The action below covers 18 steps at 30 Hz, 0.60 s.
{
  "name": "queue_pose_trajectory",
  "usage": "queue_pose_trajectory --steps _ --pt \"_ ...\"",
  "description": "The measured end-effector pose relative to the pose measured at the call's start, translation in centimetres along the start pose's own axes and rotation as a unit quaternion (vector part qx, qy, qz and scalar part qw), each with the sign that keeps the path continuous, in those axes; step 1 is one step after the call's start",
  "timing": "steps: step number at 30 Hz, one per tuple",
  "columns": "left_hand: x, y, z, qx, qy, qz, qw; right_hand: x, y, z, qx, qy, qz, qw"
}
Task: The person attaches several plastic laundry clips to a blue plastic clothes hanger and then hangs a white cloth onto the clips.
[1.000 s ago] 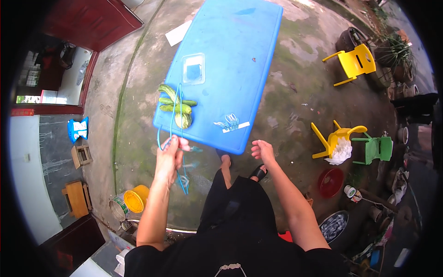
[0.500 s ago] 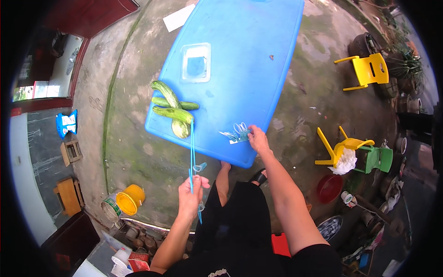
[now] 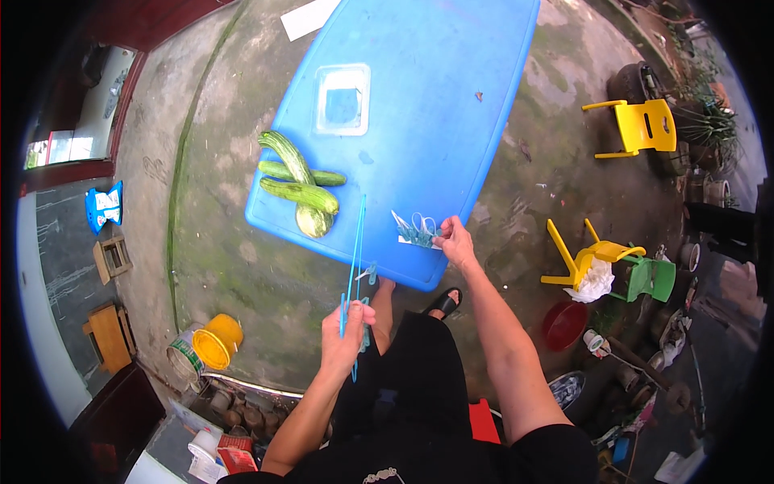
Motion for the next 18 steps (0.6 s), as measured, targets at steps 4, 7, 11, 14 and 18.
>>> queue_pose_trajectory --steps 4,7,11,14,18 --pt "0.6 -1.1 -1.1 -0.007 -0.073 -0.057 0.996 -1.9 0.1 -0.5 -0.04 -0.033 0.02 0.998" --pt "1.3 -2.0 -1.9 0.001 -0.081 -0.079 0.994 -2.6 0.4 -0.3 -0.092 -0.14 0.017 0.986" --pt "1.4 -1.9 -2.9 -0.005 -0.063 -0.096 0.993 -2.4 1.2 1.2 -0.164 -0.214 0.017 0.963" --pt "0.8 -1.3 -2.9 -0.021 -0.08 -0.037 0.996 -2.0 2.2 3.0 -0.235 -0.299 0.014 0.925" --pt "0.5 -0.2 -3.6 -0.014 0.025 -0.053 0.998 0.6 4.9 4.4 -0.187 -0.433 -0.052 0.88"
Point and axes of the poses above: each hand's wrist, its own y-axis away from the middle knuckle, its own z-axis out of the back of the hand, x = y × z, the point moved 4 cm from there along -y, towards the middle knuckle, and after that the axes turned 14 degrees about z, right-handed, at the moved point
